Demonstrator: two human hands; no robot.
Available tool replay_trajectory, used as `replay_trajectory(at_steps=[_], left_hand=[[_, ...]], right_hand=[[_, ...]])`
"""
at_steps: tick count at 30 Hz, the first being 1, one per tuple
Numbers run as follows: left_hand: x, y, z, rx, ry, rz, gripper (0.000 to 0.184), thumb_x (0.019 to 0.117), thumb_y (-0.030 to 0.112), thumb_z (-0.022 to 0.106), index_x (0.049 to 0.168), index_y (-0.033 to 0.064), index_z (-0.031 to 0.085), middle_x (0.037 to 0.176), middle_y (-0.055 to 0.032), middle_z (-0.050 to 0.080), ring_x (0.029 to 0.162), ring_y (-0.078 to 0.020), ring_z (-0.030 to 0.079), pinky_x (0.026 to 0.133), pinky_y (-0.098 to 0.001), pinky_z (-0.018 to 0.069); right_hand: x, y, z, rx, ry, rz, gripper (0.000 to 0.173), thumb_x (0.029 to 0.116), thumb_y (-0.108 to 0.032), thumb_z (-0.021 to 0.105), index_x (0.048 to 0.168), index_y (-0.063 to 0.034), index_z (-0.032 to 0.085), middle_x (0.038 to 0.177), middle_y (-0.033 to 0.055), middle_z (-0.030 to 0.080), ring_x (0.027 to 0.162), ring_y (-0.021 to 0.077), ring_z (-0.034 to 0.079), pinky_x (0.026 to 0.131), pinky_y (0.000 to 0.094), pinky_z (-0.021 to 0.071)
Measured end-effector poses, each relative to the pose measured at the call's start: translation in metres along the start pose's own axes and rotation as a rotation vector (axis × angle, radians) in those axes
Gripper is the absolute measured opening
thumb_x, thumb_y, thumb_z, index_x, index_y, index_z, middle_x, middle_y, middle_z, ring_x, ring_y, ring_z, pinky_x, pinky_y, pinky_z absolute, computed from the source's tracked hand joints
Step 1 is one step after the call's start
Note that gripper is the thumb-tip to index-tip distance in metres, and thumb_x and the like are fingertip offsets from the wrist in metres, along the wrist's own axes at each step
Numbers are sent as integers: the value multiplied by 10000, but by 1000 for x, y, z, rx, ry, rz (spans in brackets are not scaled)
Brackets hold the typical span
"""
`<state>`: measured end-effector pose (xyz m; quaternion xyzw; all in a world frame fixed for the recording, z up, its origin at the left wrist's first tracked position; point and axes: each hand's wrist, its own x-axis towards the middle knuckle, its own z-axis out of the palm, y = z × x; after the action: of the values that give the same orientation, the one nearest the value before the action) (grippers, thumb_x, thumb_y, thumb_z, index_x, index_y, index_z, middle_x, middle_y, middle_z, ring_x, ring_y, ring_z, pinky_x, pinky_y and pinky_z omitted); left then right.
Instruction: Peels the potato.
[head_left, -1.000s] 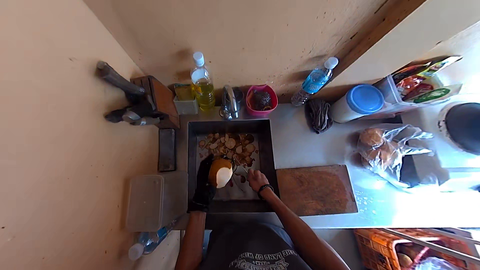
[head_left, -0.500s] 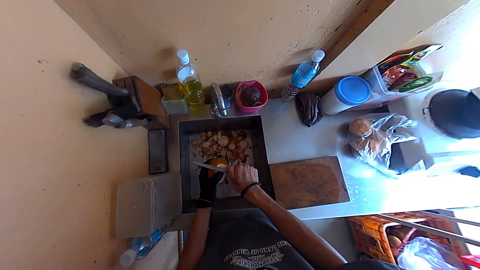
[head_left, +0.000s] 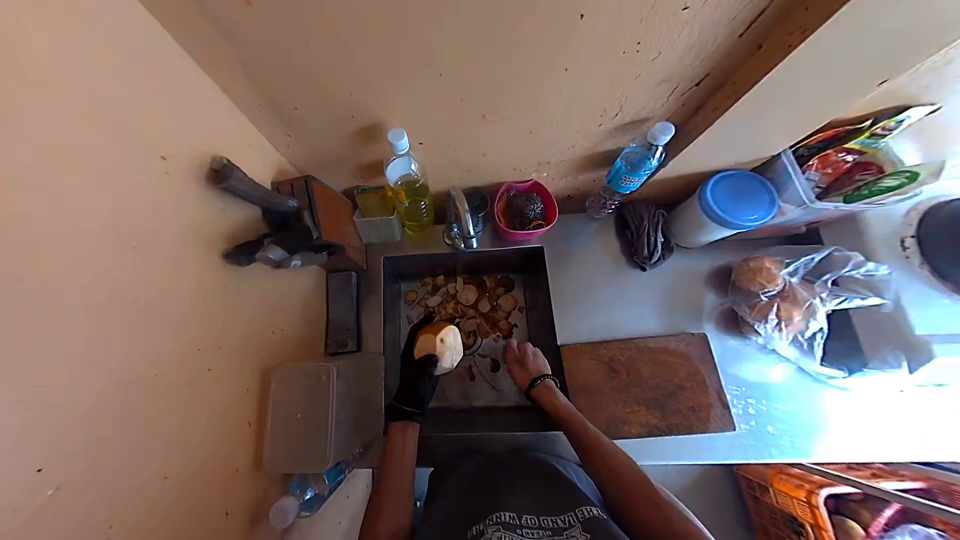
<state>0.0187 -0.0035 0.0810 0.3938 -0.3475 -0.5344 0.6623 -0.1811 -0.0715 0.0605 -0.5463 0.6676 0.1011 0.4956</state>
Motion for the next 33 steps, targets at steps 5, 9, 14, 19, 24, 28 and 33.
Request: replay_trajectory(at_steps=[5,9,14,19,24,28,33], left_hand=[[-6,-56,-19,217,151,-309,880,668,175,848,1431,-11,452,1290,-152,617,1108,-201,650,937,-359,570],[-8,-59,-9,255,223,-413,788,700,81,814,1404,-22,476,1223,-156,654,1073,-194,672,918,-345,582],[-6,-60,-5,248,194,-412,723,701,49,826,1351,-22,517,1185,-165,670,1058,-218,680,909,-363,589],[-7,-65,-7,330,213,-415,700,719,111,841,1330,-25,529,1155,-153,679,1037,-193,689,897,-344,594],[-18,-32,-14,389,8,-204,870,654,316,895,1340,-63,518,1209,-136,662,1076,-162,666,947,-330,570],[-7,16,-23,352,-188,43,1084,597,472,927,1473,77,425,1448,-78,539,1277,-183,564,1060,-372,511],[-16,-24,-25,120,49,-74,894,725,357,854,1419,-37,453,1339,-129,606,1151,-190,638,966,-386,561]], right_hand=[[-44,-42,-7,-240,1,-169,617,1106,-360,193,1020,12,678,1056,214,703,1086,371,674,888,553,503],[-44,-49,-8,-391,14,-229,615,1100,-361,192,1033,3,683,1070,209,715,1100,369,680,879,557,504],[-44,-50,-7,-490,85,-216,624,1088,-377,189,1047,-3,687,1079,201,723,1103,364,688,866,548,513],[-29,-42,2,-437,122,-131,614,1082,-371,196,1062,-11,693,1113,188,725,1128,353,682,884,549,508],[25,20,8,-289,7,126,582,1110,-361,201,1280,-43,658,1310,198,669,1254,367,627,991,589,494],[23,25,18,-108,-99,149,609,1131,-347,164,1312,14,620,1349,231,630,1297,361,591,1059,565,447],[-5,-6,-1,-52,9,-15,612,1124,-349,188,1112,29,669,1126,225,691,1117,360,662,941,551,490]])
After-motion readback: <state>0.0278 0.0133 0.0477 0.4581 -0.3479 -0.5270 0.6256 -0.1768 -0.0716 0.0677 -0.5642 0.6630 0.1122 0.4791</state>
